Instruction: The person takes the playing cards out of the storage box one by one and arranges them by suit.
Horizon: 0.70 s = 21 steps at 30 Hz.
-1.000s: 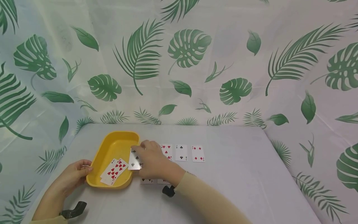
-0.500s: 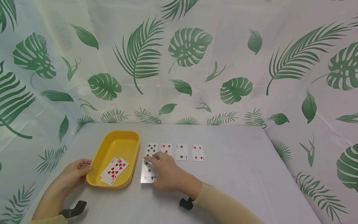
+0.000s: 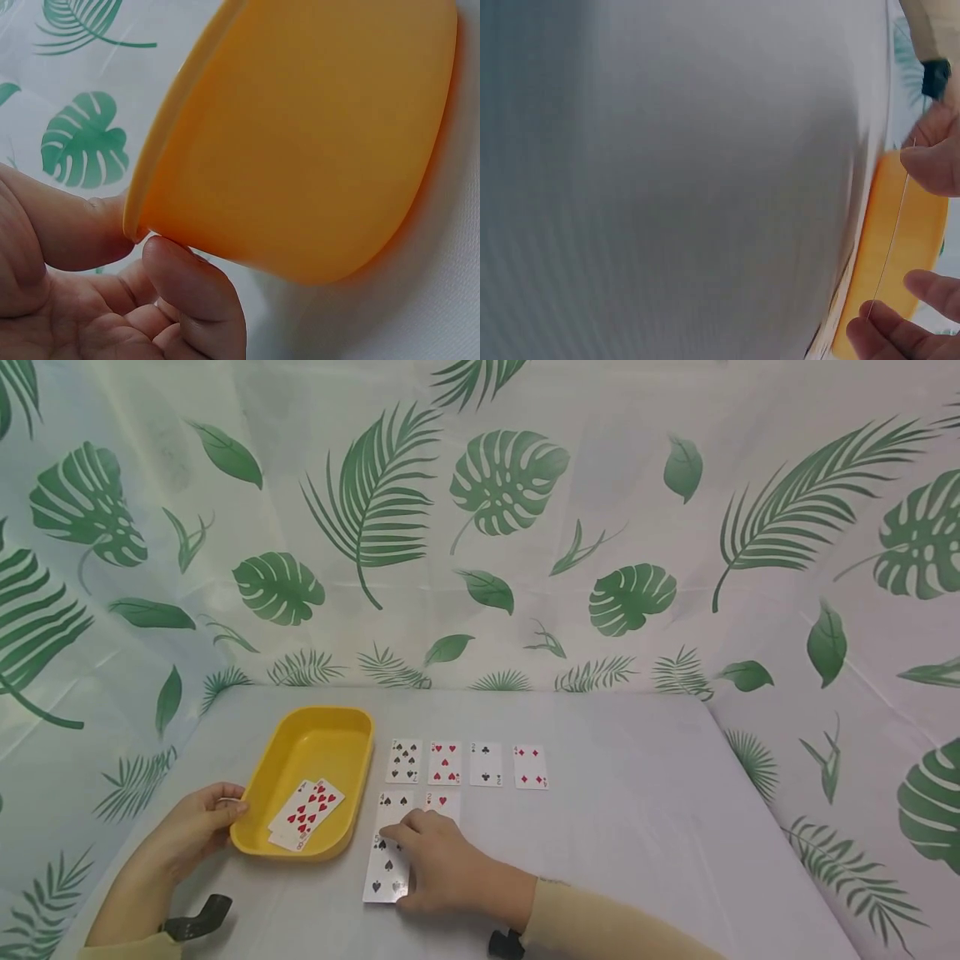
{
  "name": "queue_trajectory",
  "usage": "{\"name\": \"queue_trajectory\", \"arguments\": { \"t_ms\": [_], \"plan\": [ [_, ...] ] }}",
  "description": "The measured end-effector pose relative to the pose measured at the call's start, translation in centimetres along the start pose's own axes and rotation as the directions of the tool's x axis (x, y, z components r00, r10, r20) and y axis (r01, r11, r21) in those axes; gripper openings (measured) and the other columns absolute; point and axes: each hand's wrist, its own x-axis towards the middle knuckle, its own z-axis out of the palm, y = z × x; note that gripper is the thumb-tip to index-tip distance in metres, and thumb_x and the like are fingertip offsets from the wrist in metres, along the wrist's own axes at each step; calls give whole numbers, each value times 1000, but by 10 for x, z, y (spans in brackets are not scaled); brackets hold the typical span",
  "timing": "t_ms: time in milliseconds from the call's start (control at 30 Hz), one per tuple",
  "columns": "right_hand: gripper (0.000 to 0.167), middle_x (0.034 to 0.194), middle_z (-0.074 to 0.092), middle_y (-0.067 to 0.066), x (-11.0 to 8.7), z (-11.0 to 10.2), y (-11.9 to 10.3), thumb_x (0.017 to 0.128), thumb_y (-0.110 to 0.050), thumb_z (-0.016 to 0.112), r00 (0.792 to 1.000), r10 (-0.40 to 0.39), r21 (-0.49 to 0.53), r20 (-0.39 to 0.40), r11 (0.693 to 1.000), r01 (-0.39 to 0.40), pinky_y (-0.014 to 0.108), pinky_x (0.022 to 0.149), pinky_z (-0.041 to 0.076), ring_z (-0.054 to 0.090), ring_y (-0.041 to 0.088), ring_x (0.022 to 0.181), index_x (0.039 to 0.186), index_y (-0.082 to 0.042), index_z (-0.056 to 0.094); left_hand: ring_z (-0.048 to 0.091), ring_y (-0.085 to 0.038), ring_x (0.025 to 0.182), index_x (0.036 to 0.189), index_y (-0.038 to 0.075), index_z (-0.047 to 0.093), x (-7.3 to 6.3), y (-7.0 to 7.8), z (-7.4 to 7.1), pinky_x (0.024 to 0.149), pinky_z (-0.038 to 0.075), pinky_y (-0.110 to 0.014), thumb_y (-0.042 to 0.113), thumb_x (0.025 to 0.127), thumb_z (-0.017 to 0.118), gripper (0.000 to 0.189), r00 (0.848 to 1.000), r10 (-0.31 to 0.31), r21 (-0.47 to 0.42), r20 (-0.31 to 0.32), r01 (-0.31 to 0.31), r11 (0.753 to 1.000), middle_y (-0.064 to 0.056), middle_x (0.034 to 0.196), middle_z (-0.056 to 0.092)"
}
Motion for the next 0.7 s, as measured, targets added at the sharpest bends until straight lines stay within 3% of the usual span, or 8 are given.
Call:
{"name": "queue_trajectory", "arguments": {
  "t_ms": [167, 500, 700],
  "plan": [
    [81, 132, 60, -8, -4, 6, -8, 77, -43, 92, 1000, 18, -54, 15, 998, -18, 43, 112, 45, 56, 10, 123, 148, -26, 58, 60, -19, 81, 141, -7, 45, 0, -1, -1, 69, 56, -28, 16, 110, 58, 41, 1000, 3, -4, 8, -3, 1000, -7, 101, 65],
    [81, 141, 61, -10, -6, 10, -14, 77, -52, 89, 996, 43, -111, 72, 993, -35, 50, 113, 42, 54, 13, 130, 149, -31, 56, 59, -19, 82, 141, -6, 45, 1, -2, -1, 69, 55, -29, 16, 110, 58, 41, 1000, 4, -2, 5, -4, 1000, -9, 103, 65],
    [87, 144, 57, -9, -5, 6, -15, 76, -56, 89, 995, 81, -133, 51, 988, -74, 56, 113, 39, 50, 17, 136, 152, -33, 53, 60, -20, 83, 141, -7, 45, 0, -3, -1, 69, 55, -29, 16, 110, 58, 40, 1000, 16, -6, 15, -16, 1000, -9, 103, 65]
  ]
}}
